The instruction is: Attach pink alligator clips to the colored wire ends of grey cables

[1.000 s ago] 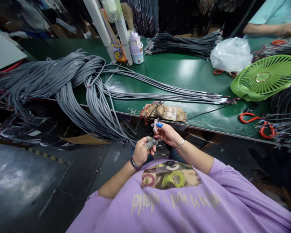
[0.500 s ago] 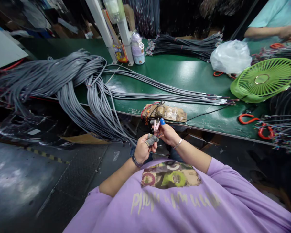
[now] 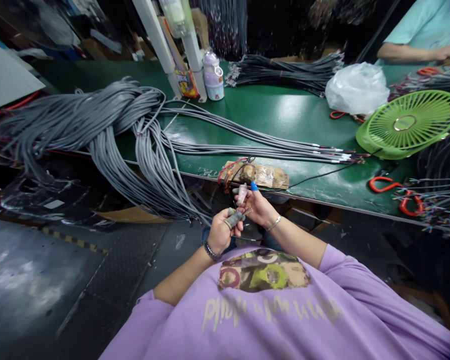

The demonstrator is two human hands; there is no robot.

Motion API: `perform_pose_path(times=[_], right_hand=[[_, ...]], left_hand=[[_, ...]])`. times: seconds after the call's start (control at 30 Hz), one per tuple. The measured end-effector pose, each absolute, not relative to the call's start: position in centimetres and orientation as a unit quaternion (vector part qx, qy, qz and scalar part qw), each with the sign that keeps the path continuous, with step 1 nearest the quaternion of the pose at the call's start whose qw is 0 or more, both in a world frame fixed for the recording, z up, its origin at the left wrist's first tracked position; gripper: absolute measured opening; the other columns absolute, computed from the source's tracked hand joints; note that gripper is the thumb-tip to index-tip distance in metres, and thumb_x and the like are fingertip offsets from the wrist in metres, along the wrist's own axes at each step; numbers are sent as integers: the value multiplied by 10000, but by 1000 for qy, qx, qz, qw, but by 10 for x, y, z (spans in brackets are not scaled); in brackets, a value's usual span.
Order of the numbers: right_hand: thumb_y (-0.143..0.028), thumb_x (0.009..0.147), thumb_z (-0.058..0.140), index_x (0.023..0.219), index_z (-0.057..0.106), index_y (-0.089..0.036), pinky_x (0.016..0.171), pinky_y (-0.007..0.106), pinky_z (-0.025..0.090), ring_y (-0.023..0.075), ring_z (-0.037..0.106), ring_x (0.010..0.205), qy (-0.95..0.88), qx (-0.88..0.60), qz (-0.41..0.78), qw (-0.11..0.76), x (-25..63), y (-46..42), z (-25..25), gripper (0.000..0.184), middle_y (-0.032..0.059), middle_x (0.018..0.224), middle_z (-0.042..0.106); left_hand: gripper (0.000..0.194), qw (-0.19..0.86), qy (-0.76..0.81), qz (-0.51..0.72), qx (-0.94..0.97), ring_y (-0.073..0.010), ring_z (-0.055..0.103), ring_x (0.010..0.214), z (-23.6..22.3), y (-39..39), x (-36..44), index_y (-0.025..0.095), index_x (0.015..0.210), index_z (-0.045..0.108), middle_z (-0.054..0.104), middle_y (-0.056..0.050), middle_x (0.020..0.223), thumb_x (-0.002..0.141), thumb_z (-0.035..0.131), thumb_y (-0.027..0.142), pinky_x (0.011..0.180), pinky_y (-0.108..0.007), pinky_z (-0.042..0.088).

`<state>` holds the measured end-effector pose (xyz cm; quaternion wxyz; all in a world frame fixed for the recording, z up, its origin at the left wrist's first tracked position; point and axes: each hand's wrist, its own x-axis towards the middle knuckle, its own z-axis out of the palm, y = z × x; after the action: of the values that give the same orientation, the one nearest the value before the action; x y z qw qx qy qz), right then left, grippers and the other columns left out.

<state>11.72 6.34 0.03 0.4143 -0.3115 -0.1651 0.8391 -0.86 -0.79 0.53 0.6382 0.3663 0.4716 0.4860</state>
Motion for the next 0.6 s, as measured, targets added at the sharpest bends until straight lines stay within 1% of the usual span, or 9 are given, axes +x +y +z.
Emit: perform_pose_path(times=[0.1, 0.3, 0.47, 0.6], right_hand=[[-607, 871, 461, 872, 635, -176, 580, 247, 504, 116, 561, 604, -187, -306, 842, 404, 121, 62, 3, 464, 41, 772, 656], [-418, 905, 519, 856, 655, -147, 561, 237, 520, 116, 568, 601, -193, -299, 831, 429, 123, 62, 0, 307, 52, 774, 675], [-445, 873, 576, 798, 648, -143, 546, 234, 518, 111, 576, 580, -194, -295, 827, 438, 119, 66, -7, 319, 49, 742, 683], [-473, 852, 601, 792, 644, -149, 549, 211, 508, 100, 579, 574, -177, -286, 834, 437, 115, 70, -10, 332, 29, 701, 674]], left_hand=[[325, 630, 470, 485, 384, -64, 496, 353, 3, -13, -9, 155, 664, 539, 610, 15, 531, 737, 680, 438, 337, -174, 264], [290, 597, 478, 513, 390, -58, 513, 382, -1, -15, -6, 156, 715, 560, 615, 25, 560, 787, 643, 424, 360, -168, 289], [301, 590, 485, 524, 378, -57, 511, 373, 0, -10, -1, 158, 714, 553, 615, 24, 557, 777, 646, 437, 351, -164, 280], [297, 593, 491, 524, 365, -57, 506, 366, -1, -8, 2, 157, 700, 545, 610, 24, 547, 768, 649, 427, 345, -160, 272]])
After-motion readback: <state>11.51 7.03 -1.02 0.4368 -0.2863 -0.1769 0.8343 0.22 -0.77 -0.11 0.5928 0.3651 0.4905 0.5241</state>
